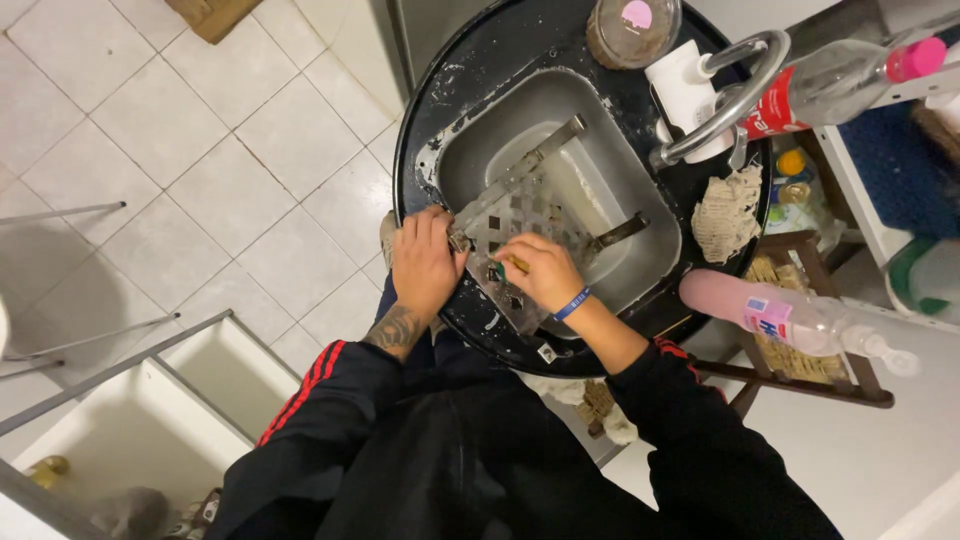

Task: Scrubbing and rinsing a metal grate using a sponge and soap in a sink.

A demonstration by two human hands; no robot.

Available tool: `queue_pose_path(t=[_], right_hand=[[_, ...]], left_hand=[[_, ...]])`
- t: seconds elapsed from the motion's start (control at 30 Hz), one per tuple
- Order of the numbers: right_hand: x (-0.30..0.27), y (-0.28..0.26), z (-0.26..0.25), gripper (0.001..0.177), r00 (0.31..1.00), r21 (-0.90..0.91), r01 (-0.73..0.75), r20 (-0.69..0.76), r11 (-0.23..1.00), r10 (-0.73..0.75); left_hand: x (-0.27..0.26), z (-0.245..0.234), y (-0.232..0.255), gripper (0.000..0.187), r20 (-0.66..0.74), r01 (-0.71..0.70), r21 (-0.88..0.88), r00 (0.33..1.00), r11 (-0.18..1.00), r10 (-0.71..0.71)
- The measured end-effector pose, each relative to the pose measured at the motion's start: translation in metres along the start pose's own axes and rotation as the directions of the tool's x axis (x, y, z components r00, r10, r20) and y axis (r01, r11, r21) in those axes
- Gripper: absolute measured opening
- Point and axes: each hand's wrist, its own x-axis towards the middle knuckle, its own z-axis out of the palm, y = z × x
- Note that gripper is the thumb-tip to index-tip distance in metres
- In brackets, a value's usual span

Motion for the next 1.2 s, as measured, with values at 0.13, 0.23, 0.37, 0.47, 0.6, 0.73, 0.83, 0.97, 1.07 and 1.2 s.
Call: queue_pose_path(t=[0.13,0.23,0.37,0.47,0.6,0.73,0.83,0.97,1.07,1.2], right_hand=[[0.024,0.05,0.021,0.014,0.997,-0.145,-0.023,-0.079,0.989,0.012],[0.011,0.015,0.006,0.012,0.995,-0.038,-0.095,-0.043,0.995,0.093],[0.012,0.036,0.011,0.013,0.998,-0.074,-0.064,-0.025,0.995,0.062],[0.032,0.043,0.039,0.012,0.991,-0.116,-0.041,-0.134,0.992,0.026],[0.019,-0.015,0.022,0.008,0.993,-0.014,0.051,-0.109,0.999,-0.053],[0.068,0.031,0.027,0.013,0.989,-0.103,0.061,-0.13,0.993,-0.074],[0.084,0.041,0.031,0.012,0.973,-0.219,0.027,-0.217,0.975,-0.076],[0.079,0.006,0.024,0.013,0.989,-0.068,0.124,-0.069,0.99,-0.129],[0.079,0.035,0.023,0.015,0.996,-0.104,0.058,-0.066,0.993,-0.065],[0.056,-0.017,0.036,0.019,0.974,-0.088,0.185,-0.119,0.979,-0.195]], left_hand=[[0.0,0.0,0.001,0.026,-0.024,0.002,0.028,1.0,1.0,-0.002],[0.0,0.002,-0.001,0.029,-0.008,-0.002,0.012,1.0,1.0,0.002],[-0.004,0.002,-0.001,0.029,0.014,0.014,0.026,1.0,1.0,-0.014],[-0.003,0.006,-0.002,0.029,0.005,0.007,0.033,1.0,0.999,-0.007],[-0.005,0.005,-0.003,0.03,0.017,0.012,0.033,1.0,0.999,-0.013],[-0.002,0.005,-0.001,0.026,-0.007,0.002,0.054,1.0,0.999,-0.001],[-0.004,0.002,-0.001,0.027,-0.004,0.015,0.051,1.0,0.999,-0.015],[0.003,0.006,-0.002,0.026,-0.011,0.001,0.088,1.0,0.996,0.0],[0.0,0.0,0.002,0.027,-0.006,-0.006,0.082,1.0,0.997,0.007],[-0.001,0.006,0.0,0.026,-0.038,-0.001,0.087,0.999,0.996,0.004]])
